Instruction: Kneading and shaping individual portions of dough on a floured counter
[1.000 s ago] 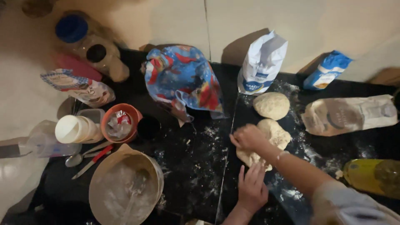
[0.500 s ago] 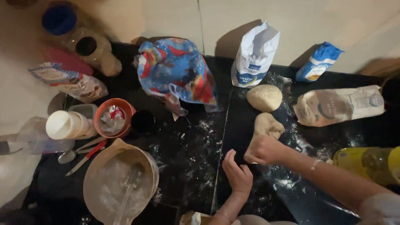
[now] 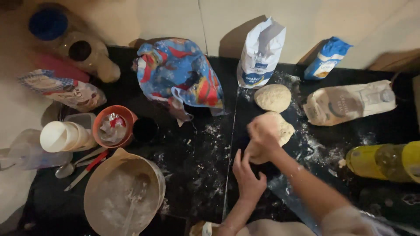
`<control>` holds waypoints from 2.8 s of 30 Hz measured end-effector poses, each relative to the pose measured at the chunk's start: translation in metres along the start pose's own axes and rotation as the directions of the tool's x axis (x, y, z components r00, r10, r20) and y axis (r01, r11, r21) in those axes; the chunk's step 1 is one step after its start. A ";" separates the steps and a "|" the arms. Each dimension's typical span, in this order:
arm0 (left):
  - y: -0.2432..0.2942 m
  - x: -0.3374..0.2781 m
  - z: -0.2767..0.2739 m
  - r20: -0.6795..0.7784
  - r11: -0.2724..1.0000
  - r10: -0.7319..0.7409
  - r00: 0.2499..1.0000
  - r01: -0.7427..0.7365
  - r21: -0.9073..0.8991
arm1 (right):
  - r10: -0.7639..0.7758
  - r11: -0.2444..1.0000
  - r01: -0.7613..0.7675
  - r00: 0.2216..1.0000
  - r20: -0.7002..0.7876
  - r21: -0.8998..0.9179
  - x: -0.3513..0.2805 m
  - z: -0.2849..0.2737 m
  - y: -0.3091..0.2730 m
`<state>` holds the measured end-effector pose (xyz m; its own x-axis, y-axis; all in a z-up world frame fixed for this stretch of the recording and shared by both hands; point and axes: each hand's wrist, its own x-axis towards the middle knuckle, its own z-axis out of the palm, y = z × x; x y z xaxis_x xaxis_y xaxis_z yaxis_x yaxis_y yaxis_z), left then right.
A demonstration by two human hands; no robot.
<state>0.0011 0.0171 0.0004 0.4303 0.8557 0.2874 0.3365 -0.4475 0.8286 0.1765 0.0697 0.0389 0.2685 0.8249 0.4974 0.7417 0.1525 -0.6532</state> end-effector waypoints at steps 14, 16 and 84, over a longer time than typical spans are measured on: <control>0.022 0.019 0.015 0.317 0.971 0.124 0.940 -0.181 0.156 | 0.691 0.705 -0.660 0.722 0.041 -0.258 -0.006 -0.043 -0.024; 0.011 -0.001 0.024 0.274 0.905 0.178 0.945 -0.266 0.332 | 0.651 0.726 -0.600 0.756 0.057 -0.336 -0.003 -0.032 -0.040; 0.011 -0.010 -0.007 0.409 0.879 0.339 0.847 -0.441 0.184 | -0.280 0.810 0.370 0.926 0.255 -0.455 -0.050 0.007 0.011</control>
<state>-0.0054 0.0053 0.0101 0.8214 0.4665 0.3281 0.2597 -0.8181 0.5130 0.1666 0.0342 0.0029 -0.1159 0.8595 0.4978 0.9797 0.1816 -0.0855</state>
